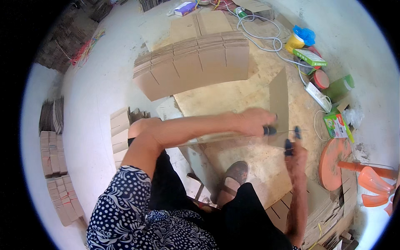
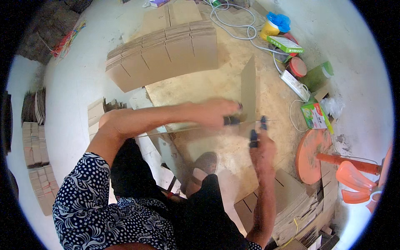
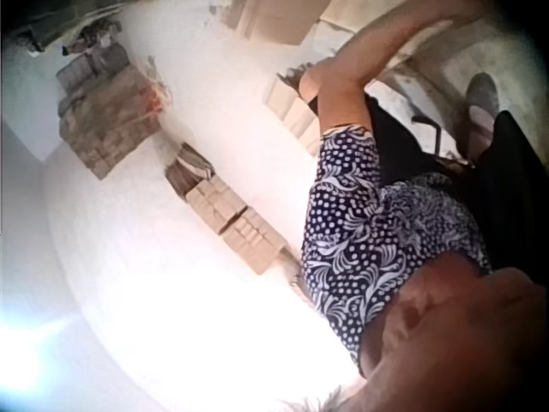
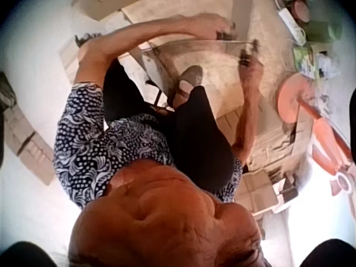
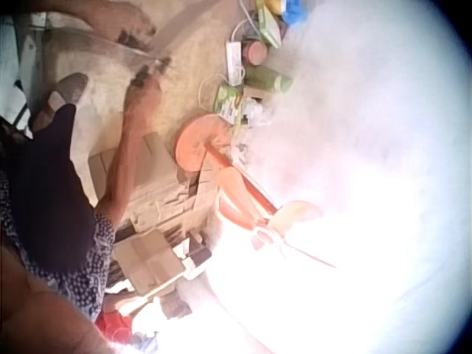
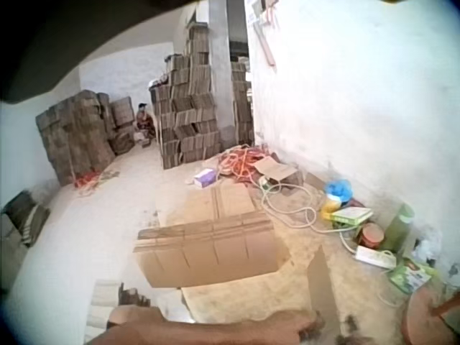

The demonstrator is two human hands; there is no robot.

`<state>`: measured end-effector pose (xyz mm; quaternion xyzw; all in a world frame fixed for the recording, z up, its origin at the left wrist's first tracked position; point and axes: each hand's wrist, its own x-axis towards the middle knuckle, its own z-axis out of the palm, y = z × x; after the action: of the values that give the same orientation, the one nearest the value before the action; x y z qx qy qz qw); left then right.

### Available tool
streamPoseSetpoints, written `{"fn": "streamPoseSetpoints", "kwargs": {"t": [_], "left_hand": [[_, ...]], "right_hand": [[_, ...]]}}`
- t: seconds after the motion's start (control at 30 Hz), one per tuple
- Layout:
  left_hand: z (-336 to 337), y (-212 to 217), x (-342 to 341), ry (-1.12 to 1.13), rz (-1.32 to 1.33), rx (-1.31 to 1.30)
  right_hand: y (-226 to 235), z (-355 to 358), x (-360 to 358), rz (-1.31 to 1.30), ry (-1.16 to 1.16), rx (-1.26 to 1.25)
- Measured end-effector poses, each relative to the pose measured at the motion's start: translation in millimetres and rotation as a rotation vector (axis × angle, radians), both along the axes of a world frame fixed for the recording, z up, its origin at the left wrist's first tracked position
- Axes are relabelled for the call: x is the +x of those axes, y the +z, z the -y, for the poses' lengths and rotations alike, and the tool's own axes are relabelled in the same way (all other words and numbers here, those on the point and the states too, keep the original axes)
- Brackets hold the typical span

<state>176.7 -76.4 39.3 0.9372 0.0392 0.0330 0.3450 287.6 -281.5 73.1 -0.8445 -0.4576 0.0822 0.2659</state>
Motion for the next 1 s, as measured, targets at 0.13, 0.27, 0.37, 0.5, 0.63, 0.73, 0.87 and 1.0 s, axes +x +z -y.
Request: {"fn": "streamPoseSetpoints", "kwargs": {"t": [0.13, 0.27, 0.37, 0.5, 0.63, 0.73, 0.87, 1.0], "left_hand": [[-118, -14, -26, 0.401, 0.275, 0.097], [-216, -16, -74, 0.542, 0.277, 1.037], [-242, 2, -78, 0.588, -0.047, 0.798], [-243, 29, -88, 0.722, 0.052, 0.490], [-234, 29, -89, 0.478, -0.066, 0.034], [-208, 18, -82, 0.290, -0.173, -0.081], [-137, 20, -62, 0.139, -0.292, 0.264], [-84, 19, -56, 0.097, -0.311, 0.311]], "right_hand": [[11, -9, 29, 0.282, 0.006, 0.311], [12, -46, 36, 0.327, 0.161, 0.266], [-2, -58, 38, 0.093, 0.111, 0.037], [0, -63, 34, -0.078, 0.063, -0.231], [-9, -67, 44, -0.058, 0.135, -0.214], [-1, -78, 34, -0.077, 0.106, -0.143], [17, -84, 15, -0.038, 0.156, -0.003], [35, -78, 0, 0.017, 0.156, 0.030]]}}
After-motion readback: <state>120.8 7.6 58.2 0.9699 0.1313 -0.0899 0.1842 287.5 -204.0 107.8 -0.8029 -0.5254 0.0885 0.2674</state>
